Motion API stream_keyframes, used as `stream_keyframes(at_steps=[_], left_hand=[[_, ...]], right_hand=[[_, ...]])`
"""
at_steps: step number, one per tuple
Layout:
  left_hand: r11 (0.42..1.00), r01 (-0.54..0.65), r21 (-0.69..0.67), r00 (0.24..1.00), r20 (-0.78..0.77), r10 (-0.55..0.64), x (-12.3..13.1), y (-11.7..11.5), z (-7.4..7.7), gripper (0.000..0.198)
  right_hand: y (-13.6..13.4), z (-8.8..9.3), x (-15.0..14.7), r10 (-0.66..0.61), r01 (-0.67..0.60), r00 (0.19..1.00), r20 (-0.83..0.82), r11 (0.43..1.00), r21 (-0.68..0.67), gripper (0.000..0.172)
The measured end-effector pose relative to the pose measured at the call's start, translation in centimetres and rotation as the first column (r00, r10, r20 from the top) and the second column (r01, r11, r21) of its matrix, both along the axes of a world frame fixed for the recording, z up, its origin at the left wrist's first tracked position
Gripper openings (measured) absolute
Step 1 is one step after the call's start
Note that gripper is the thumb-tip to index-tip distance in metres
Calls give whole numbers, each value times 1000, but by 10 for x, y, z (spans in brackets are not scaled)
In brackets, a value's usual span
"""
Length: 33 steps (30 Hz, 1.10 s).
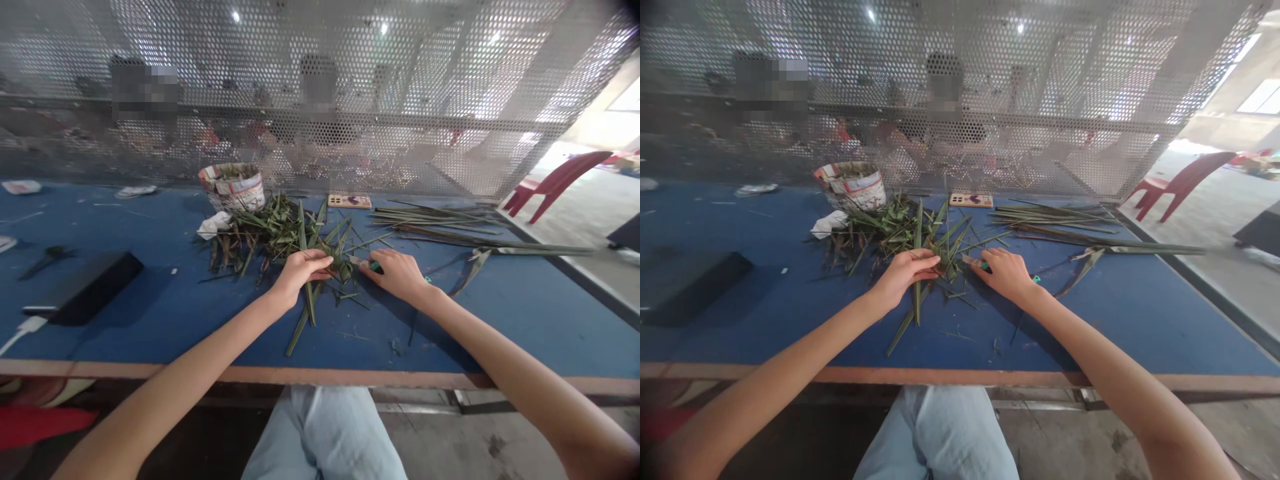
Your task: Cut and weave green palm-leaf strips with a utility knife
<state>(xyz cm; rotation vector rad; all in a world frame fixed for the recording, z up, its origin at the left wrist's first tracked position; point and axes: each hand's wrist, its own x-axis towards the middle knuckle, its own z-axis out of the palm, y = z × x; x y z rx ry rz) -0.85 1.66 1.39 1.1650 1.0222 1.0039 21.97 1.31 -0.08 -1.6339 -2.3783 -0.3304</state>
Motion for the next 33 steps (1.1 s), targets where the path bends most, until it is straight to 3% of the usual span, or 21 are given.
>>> stream_keyframes(at_steps=[4, 8, 12, 18, 24, 33], left_hand=[[1000, 20, -3, 999, -25, -20, 3, -3, 2, 24], [999, 39, -14, 997, -67, -39, 6, -5, 3, 21], [997, 74, 24, 993, -98, -71, 7, -6, 2, 19], [993, 91, 76, 990, -115, -82, 8, -7, -1, 17], [990, 126, 70, 987, -111, -118, 8, -7, 0, 20], [994, -15, 109, 999, -50, 21, 2, -3, 1, 23]], right_hand=[[-2, -1, -4, 155, -143, 978, -142, 985, 94, 30], [-9, 2, -14, 333, -343, 837, -433, 938, 60, 39], [-18, 0, -26, 280, -350, 745, -605, 937, 3, 31], [-20, -9, -33, 274, -399, 711, -647, 916, -51, 26], [-21, -8, -33, 298, -423, 727, -619, 904, -61, 21], [-23, -8, -35, 249, -415, 705, -664, 904, -102, 26]])
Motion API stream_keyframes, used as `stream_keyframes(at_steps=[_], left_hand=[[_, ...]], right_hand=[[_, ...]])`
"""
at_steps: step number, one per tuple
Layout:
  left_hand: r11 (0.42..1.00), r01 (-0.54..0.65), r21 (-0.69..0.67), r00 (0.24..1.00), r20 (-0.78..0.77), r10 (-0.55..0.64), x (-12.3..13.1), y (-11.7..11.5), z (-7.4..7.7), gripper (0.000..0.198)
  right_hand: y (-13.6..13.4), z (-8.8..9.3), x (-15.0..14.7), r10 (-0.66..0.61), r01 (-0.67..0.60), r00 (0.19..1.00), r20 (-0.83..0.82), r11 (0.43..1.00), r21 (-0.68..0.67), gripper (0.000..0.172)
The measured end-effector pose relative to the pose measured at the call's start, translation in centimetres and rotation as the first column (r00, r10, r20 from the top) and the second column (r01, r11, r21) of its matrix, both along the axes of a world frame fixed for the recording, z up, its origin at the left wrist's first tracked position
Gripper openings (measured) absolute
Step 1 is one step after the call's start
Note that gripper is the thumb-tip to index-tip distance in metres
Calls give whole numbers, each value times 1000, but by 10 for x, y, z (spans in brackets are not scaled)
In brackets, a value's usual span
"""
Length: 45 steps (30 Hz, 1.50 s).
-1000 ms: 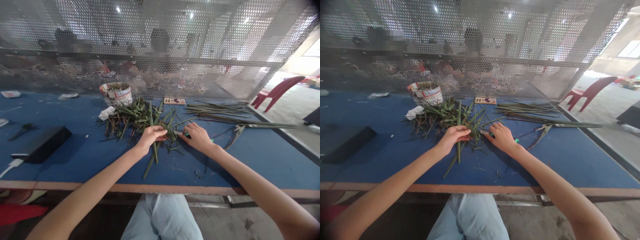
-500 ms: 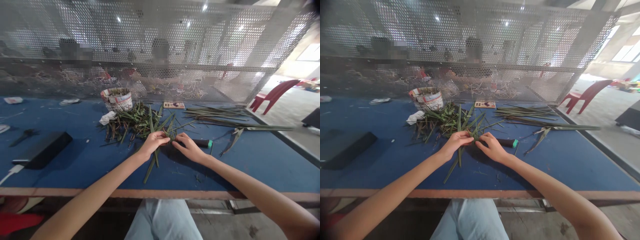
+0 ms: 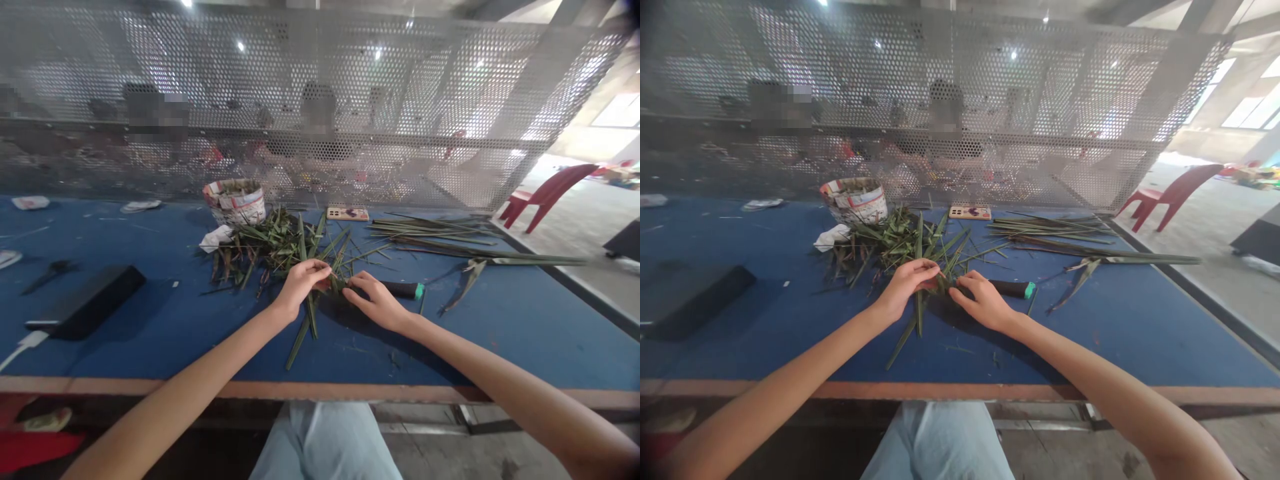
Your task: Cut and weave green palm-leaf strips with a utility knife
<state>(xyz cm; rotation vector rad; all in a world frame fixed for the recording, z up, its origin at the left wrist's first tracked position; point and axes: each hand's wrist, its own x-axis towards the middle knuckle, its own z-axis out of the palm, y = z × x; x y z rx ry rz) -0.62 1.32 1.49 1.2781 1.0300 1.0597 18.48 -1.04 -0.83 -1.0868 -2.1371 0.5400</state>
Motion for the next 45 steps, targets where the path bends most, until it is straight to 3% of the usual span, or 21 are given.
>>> stream_keyframes(at_steps=[6, 10, 13, 19, 22, 27, 31, 35, 39, 41, 45], left_hand=[[999, 41, 6, 999, -31, -41, 1, -1, 1, 25], [980, 17, 196, 993, -116, 6, 5, -7, 2, 23], [934, 84, 348, 974, -227, -3, 6, -12, 2, 22], [860, 128, 494, 930, -361, 69, 7, -15, 0, 24], [860, 125, 495, 925, -372, 80, 5, -13, -3, 24], [868, 38, 495, 940, -314, 138, 4, -11, -3, 29], [876, -83, 475, 966, -176, 187, 3, -9, 0, 27], [910, -133, 392, 986, -41, 162, 1, -5, 2, 27], [977, -66, 203, 997, 48, 58, -1, 0, 3, 28], [989, 5, 150, 999, 44, -12, 0, 0, 1, 29], [962, 134, 237, 985, -134, -104, 6, -6, -3, 29]], right_hand=[[7, -2, 1, -144, 118, 962, -230, 985, -124, 35], [12, 1, 6, -129, 67, 937, -324, 978, -196, 43], [12, 3, 8, -98, 1, 926, -365, 966, -258, 48], [6, 9, 7, -147, 29, 908, -392, 956, -291, 60], [5, 11, 10, -139, 51, 910, -392, 973, -225, 70], [11, 6, 18, -168, 180, 951, -258, 983, 23, 70], [12, 5, 19, -172, 193, 948, -266, 980, 54, 67], [8, 8, 18, -142, 166, 954, -264, 984, 71, 63], [3, 12, 14, -82, 97, 982, -169, 992, 84, 44], [3, 12, 12, -80, 89, 986, -146, 994, 56, 43], [5, 8, 11, -30, 8, 954, -298, 997, -74, 53]])
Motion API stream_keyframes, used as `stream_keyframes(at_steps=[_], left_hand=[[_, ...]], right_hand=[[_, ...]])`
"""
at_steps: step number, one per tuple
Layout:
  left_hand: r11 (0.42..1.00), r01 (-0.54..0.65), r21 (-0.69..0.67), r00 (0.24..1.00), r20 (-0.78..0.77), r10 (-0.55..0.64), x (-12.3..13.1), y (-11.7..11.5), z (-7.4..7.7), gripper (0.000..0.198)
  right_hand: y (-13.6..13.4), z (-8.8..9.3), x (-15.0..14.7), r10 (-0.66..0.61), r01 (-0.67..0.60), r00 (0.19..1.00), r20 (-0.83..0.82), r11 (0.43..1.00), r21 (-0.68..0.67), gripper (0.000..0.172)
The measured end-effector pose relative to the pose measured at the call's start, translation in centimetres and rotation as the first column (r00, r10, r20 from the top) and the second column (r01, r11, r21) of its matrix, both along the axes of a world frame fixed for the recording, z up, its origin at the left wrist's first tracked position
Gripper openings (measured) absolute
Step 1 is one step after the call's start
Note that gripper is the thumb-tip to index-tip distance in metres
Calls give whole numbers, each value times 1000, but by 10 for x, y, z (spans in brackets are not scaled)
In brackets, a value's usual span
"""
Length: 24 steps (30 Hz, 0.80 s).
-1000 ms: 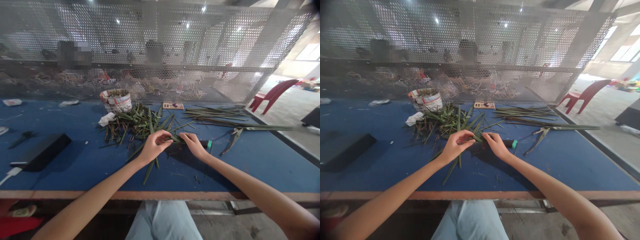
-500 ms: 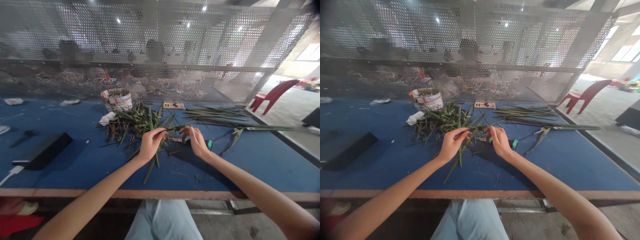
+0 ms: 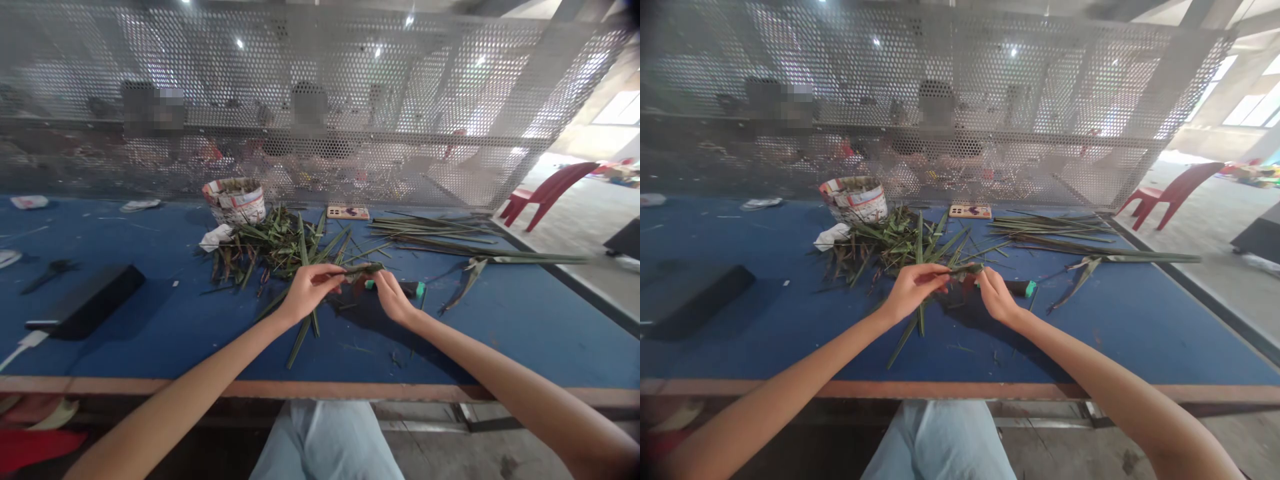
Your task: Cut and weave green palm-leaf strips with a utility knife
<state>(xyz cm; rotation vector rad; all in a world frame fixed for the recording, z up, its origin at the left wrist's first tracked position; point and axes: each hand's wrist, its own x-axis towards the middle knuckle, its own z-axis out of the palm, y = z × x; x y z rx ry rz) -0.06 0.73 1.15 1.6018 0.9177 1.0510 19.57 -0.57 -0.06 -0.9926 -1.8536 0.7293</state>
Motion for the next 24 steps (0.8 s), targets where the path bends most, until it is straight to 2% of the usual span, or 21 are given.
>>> stream_keyframes(at_steps=[3, 6, 10, 12, 14, 19, 22, 24], left_hand=[[996, 19, 89, 998, -64, -14, 3, -4, -2, 26], [989, -52, 136, 996, -67, 61, 2, -4, -2, 25], [970, -130, 206, 984, -93, 152, 0, -3, 0, 24], [964, -133, 229, 982, -100, 159, 0, -3, 0, 22], [961, -137, 239, 982, -93, 163, -1, -4, 1, 21], [948, -147, 283, 985, -45, 166, -3, -3, 1, 18], [960, -152, 236, 988, 15, 153, -3, -2, 2, 23], [983, -142, 119, 987, 91, 132, -3, -1, 3, 33]], right_hand=[[1, -3, 0, 36, -44, 988, -152, 998, -50, 44], [0, -4, -2, 16, -31, 974, -224, 997, -64, 33], [-4, -1, -5, -38, 41, 985, -171, 999, 16, 43], [-6, 3, -5, -33, 39, 988, -148, 998, 39, 36], [-6, 6, -5, -11, 12, 989, -147, 1000, 8, 29], [-9, 8, -7, -11, 9, 994, -112, 1000, -16, 30], [-12, 6, -8, -74, 76, 993, -91, 997, 20, 28], [-14, 6, -6, -109, 113, 993, -45, 989, 100, 28]])
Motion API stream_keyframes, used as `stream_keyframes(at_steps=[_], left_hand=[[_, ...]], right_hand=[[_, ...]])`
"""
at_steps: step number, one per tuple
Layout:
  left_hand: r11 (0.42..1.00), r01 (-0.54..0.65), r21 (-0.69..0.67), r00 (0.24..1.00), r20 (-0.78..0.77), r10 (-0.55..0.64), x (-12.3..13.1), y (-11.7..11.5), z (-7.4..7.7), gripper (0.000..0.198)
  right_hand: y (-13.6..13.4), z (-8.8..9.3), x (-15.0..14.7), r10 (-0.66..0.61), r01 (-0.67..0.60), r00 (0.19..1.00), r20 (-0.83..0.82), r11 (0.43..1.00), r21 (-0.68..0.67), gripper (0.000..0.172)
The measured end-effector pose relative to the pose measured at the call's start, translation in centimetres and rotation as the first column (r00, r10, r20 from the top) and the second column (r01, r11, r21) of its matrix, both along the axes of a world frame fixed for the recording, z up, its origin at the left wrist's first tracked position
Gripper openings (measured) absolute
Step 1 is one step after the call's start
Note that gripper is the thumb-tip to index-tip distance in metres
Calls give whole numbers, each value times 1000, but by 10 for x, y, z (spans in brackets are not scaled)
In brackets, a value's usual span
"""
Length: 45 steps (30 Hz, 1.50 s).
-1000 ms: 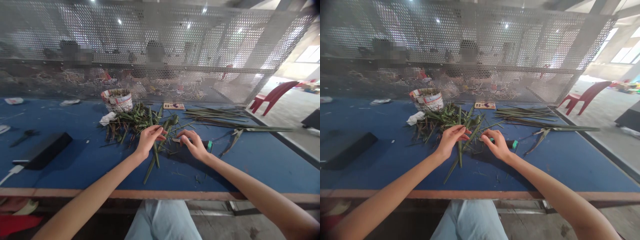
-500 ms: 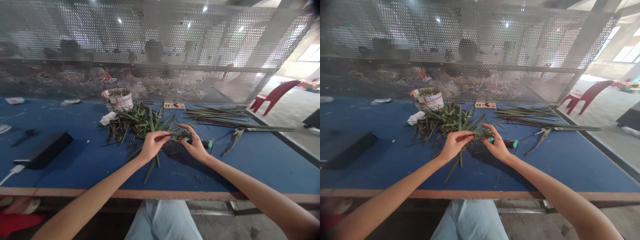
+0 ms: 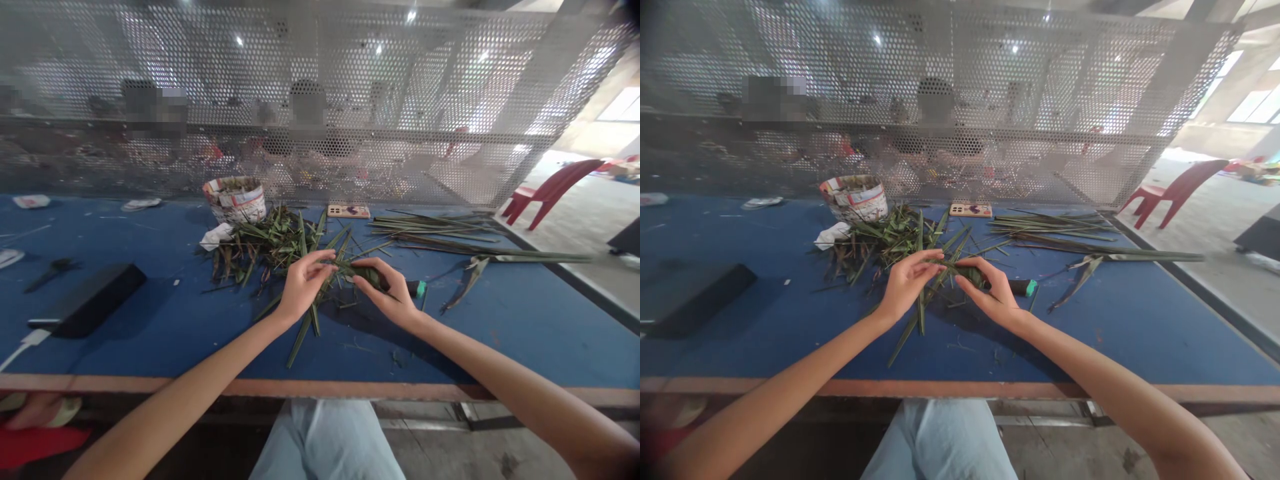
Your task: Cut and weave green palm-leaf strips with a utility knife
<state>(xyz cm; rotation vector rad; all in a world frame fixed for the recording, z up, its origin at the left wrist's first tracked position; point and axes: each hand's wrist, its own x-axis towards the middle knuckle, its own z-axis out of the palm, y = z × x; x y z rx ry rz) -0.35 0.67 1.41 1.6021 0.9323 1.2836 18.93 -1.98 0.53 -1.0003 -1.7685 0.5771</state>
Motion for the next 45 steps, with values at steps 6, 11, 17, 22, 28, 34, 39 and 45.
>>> stream_keyframes(at_steps=[6, 11, 17, 22, 28, 34, 39, 45], left_hand=[[926, 197, -321, 974, 176, -146, 1, 1, 2, 25], [887, 234, -398, 959, 245, -143, -1, 5, 0, 21], [816, 344, -464, 904, 400, -153, -3, 14, -4, 19], [807, 356, -472, 903, 396, -167, -6, 15, -3, 15], [785, 329, -525, 941, 257, -222, -2, 9, -1, 17], [775, 312, -549, 950, 171, -261, 1, 4, -1, 16], [770, 329, -547, 943, 155, -294, 1, 3, 0, 16], [763, 342, -549, 936, 129, -327, 2, 2, 1, 16]], right_hand=[[0, -1, 7, -32, -66, 961, 276, 939, 338, 32], [1, -3, 9, -21, -166, 896, 444, 911, 378, 29], [4, -8, 6, -63, -277, 824, 563, 822, 498, 36], [4, -9, 5, -21, -125, 931, 365, 920, 371, 31], [12, 2, 7, 120, -133, 989, -89, 977, -164, 32], [18, 2, 4, 136, -291, 908, -397, 885, -363, 33], [18, 1, 3, 153, -349, 877, -456, 855, -383, 32], [18, 1, 2, 153, -320, 896, -416, 874, -367, 33]])
